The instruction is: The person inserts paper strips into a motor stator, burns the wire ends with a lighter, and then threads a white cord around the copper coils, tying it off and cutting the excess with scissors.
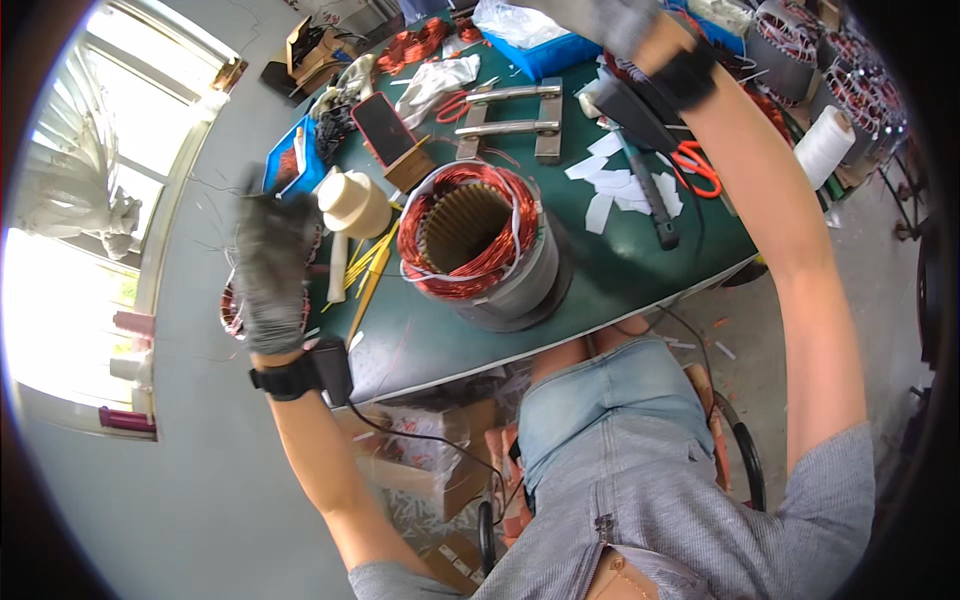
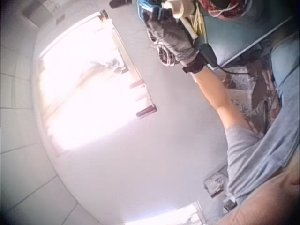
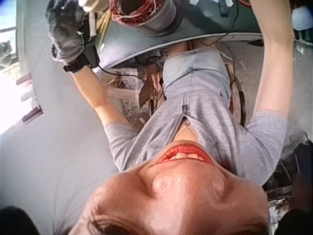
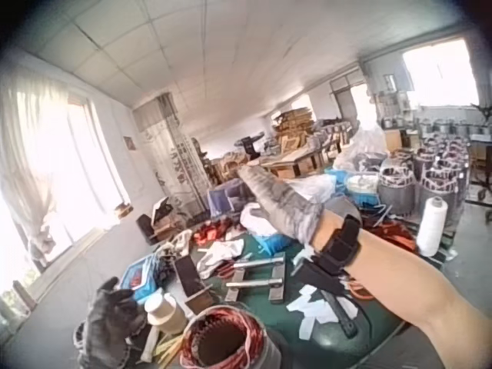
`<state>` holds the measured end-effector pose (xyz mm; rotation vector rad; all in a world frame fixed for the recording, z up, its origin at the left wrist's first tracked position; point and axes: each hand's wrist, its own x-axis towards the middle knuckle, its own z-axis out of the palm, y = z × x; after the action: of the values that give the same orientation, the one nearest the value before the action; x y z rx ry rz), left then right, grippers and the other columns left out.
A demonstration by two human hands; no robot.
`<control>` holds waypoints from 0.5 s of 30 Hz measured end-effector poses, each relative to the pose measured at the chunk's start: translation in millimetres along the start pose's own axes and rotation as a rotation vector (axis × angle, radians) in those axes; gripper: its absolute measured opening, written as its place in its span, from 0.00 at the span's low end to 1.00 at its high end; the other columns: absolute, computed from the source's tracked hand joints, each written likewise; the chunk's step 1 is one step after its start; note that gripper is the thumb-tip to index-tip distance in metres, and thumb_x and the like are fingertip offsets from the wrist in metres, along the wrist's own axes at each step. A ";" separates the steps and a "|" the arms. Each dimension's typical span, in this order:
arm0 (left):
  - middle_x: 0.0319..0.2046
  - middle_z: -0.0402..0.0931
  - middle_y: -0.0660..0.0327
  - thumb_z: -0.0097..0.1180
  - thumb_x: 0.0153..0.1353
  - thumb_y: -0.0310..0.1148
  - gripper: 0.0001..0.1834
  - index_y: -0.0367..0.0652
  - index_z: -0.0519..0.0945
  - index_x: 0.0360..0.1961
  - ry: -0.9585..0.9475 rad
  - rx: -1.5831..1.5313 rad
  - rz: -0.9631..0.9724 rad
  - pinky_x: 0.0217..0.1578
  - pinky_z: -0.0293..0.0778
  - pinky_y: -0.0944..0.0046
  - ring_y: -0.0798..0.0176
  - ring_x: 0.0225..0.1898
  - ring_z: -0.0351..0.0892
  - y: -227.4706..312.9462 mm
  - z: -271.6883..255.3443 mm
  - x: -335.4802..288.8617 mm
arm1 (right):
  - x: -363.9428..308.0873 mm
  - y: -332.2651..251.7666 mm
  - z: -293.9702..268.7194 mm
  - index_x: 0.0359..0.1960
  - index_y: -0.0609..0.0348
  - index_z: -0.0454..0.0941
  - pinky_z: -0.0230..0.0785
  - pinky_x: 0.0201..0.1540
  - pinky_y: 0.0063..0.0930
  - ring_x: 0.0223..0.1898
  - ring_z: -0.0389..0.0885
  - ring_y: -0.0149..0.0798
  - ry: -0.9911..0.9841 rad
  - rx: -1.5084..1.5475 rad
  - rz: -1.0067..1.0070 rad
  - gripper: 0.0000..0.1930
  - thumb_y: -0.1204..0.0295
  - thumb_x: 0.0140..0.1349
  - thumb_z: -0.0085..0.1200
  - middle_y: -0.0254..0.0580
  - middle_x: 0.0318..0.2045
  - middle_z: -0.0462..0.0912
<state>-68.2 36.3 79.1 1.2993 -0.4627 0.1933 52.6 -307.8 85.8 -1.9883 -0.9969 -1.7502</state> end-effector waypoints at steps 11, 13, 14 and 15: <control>0.36 0.72 0.63 0.50 0.59 0.34 0.12 0.39 0.71 0.41 -0.051 0.110 -0.411 0.42 0.70 0.72 0.71 0.39 0.71 -85.2 12.1 -5.8 | -34.5 -107.9 52.7 0.34 0.59 0.75 0.67 0.43 0.29 0.37 0.75 0.40 -0.821 0.720 0.259 0.08 0.75 0.52 0.49 0.43 0.33 0.77; 0.35 0.72 0.64 0.50 0.59 0.33 0.11 0.39 0.71 0.40 -0.030 0.033 -0.427 0.40 0.70 0.73 0.72 0.37 0.71 -88.3 7.4 -5.7 | -12.9 -116.1 64.7 0.33 0.60 0.76 0.67 0.40 0.29 0.35 0.76 0.39 -0.981 0.764 0.271 0.07 0.75 0.51 0.52 0.44 0.29 0.77; 0.34 0.72 0.65 0.51 0.59 0.32 0.10 0.40 0.71 0.40 -0.034 0.029 -0.440 0.40 0.70 0.73 0.73 0.36 0.71 -88.4 6.3 -5.4 | -4.3 -116.3 67.4 0.32 0.61 0.77 0.67 0.39 0.29 0.33 0.76 0.39 -1.060 0.770 0.263 0.07 0.75 0.51 0.52 0.44 0.28 0.77; 0.33 0.72 0.65 0.51 0.58 0.31 0.10 0.40 0.71 0.41 -0.053 0.015 -0.450 0.39 0.71 0.73 0.73 0.35 0.71 -89.7 9.7 -1.5 | 1.8 -111.2 67.3 0.31 0.61 0.77 0.68 0.37 0.28 0.32 0.76 0.38 -1.141 0.759 0.262 0.07 0.76 0.50 0.53 0.44 0.27 0.77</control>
<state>-36.6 3.2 1.3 1.3921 -0.2038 -0.2146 27.7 -185.3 50.3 -2.2863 -1.2998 0.0994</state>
